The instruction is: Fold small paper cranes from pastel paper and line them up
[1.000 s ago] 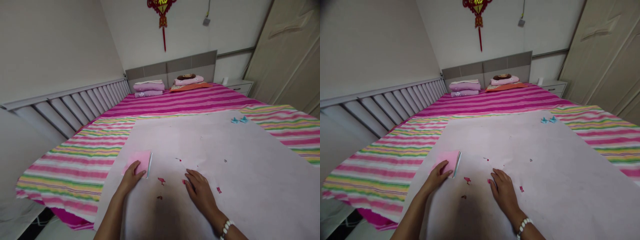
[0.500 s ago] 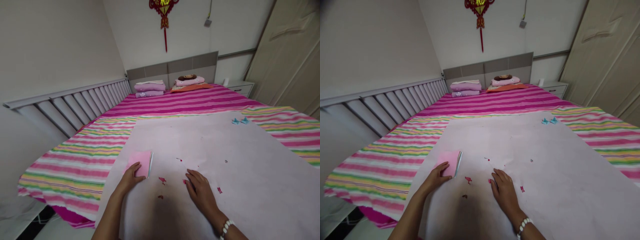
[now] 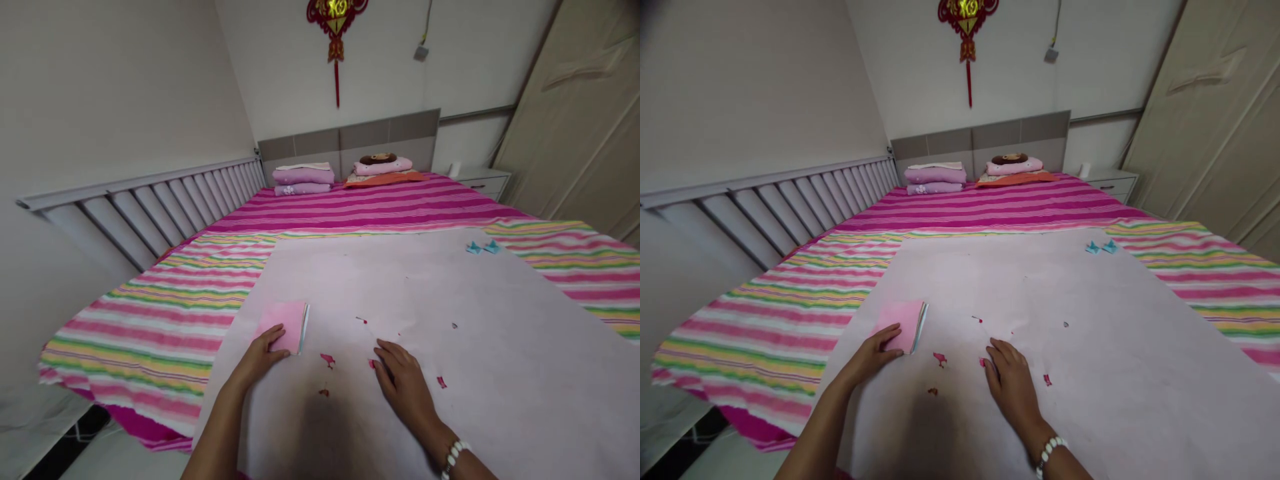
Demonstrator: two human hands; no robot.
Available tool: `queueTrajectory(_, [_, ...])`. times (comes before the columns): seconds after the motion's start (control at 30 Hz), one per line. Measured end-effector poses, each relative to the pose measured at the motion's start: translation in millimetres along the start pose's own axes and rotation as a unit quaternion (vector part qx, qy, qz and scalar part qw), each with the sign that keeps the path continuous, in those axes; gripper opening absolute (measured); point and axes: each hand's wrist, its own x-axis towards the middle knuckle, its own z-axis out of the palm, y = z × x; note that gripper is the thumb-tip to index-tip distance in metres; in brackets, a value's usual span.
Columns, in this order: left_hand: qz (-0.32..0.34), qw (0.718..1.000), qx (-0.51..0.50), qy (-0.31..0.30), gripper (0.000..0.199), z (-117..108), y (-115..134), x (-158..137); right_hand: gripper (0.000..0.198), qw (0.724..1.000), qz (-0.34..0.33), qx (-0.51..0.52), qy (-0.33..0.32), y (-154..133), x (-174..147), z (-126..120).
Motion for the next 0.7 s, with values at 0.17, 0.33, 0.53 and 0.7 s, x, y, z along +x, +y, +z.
queueTrajectory(0.17, [0.002,1.0,-0.005,-0.007,0.055,-1.3,-1.5,-0.5,0.027,1.0,-0.001,-0.002,0.002,-0.7,0.2,-1.1])
queueTrajectory(0.33, [-0.001,1.0,0.01,-0.001,0.053,-0.8,0.4,-1.2,0.027,1.0,-0.004,-0.007,-0.001,-0.9,0.0,-1.2])
queueTrajectory(0.53, [-0.029,0.996,0.07,0.05,0.068,14.6,15.1,-2.0,0.026,1.0,-0.005,-0.008,0.001,0.7,-0.1,0.6])
queueTrajectory(0.7, [-0.051,0.99,0.109,0.071,0.066,27.4,24.3,-1.0,0.026,1.0,-0.002,0.007,-0.003,-7.3,5.4,0.5])
